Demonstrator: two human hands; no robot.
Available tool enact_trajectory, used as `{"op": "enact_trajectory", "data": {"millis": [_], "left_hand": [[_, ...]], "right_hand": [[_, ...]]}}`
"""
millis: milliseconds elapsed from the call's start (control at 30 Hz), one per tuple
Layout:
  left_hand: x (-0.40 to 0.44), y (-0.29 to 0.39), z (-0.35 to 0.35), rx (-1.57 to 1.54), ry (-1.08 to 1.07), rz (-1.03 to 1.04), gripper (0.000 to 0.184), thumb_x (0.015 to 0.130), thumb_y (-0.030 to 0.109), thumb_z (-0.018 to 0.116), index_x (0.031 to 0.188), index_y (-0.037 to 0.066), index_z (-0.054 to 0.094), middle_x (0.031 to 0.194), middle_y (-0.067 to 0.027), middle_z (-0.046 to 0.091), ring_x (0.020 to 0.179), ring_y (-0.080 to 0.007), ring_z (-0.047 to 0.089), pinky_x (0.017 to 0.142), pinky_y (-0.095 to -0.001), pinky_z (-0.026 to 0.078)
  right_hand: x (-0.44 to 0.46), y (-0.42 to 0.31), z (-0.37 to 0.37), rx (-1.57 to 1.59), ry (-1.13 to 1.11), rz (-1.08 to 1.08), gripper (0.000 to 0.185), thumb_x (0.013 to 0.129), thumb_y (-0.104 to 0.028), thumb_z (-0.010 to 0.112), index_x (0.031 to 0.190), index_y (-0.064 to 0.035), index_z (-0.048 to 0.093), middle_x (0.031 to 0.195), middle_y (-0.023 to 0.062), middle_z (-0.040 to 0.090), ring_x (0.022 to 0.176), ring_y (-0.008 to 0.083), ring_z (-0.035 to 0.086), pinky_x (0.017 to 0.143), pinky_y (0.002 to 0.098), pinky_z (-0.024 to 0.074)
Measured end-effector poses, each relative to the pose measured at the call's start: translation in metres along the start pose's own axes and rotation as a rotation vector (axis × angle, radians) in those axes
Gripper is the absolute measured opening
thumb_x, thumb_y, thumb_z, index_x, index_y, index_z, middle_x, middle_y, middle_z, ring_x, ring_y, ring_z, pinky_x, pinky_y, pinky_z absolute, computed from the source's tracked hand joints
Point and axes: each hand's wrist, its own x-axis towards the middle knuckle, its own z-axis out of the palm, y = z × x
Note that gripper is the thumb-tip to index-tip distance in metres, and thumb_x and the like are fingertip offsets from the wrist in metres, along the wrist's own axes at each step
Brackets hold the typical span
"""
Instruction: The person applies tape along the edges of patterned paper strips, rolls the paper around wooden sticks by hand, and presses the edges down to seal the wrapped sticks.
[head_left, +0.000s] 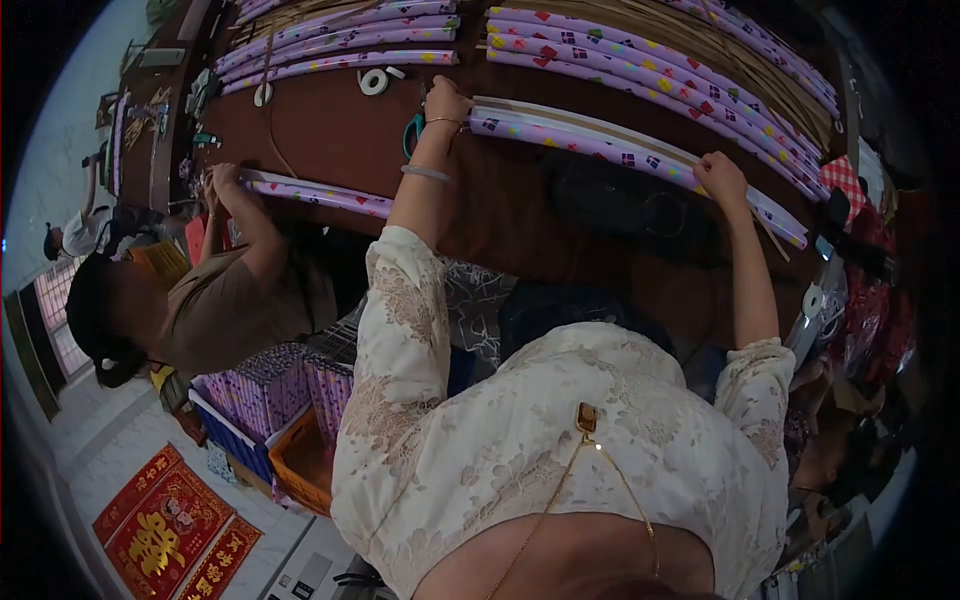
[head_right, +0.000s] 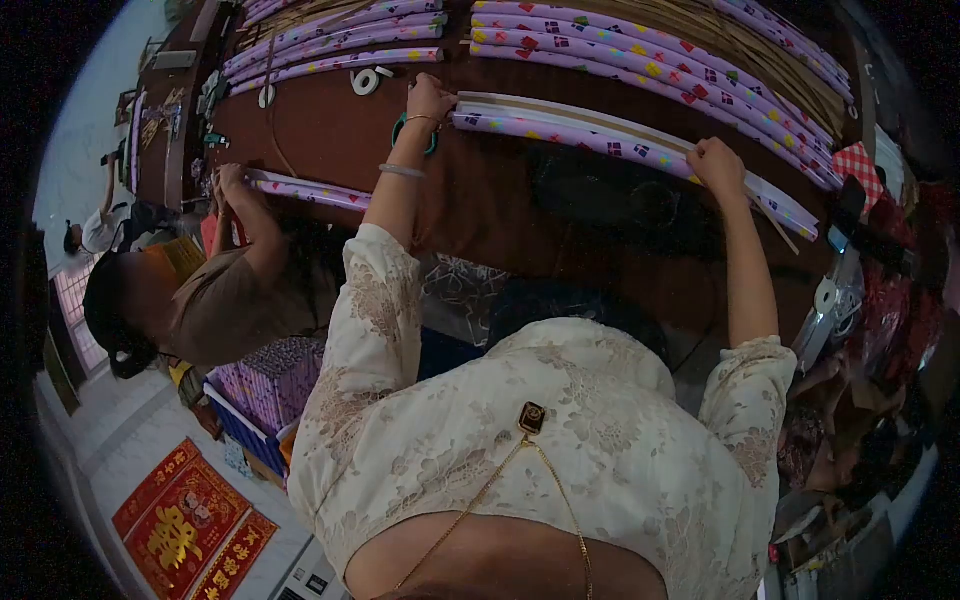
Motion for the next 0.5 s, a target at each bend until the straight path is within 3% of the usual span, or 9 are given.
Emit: {"op": "enact_trajectory", "data": {"millis": [433, 500], "left_hand": [[0.005, 0.015, -0.007, 0.129, -0.098, -0.094, 0.050, 0.057, 0.022, 0.075, 0.093, 0.001, 0.048, 0.090, -0.0189, 0.060, 0.089, -0.0341, 0.057, 0.079, -0.0384, 0.045], [0.005, 0.018, -0.009, 0.146, -0.118, -0.068, 0.047, 0.063, 0.014, 0.068, 0.097, -0.003, 0.041, 0.091, -0.0266, 0.058, 0.088, -0.0389, 0.057, 0.077, -0.0422, 0.047]], "right_hand": [[0.007, 0.004, 0.007, -0.035, 0.044, 0.009, 0.027, 0.071, -0.032, 0.055, 0.077, -0.0077, 0.064, 0.089, 0.0104, 0.058, 0.082, 0.0285, 0.057, 0.072, 0.0393, 0.0449], [0.005, 0.000, 0.004, -0.050, 0.042, 0.007, 0.027, 0.071, -0.032, 0.055, 0.081, -0.0085, 0.065, 0.090, 0.0106, 0.059, 0.083, 0.0277, 0.058, 0.073, 0.0387, 0.0452]]}}
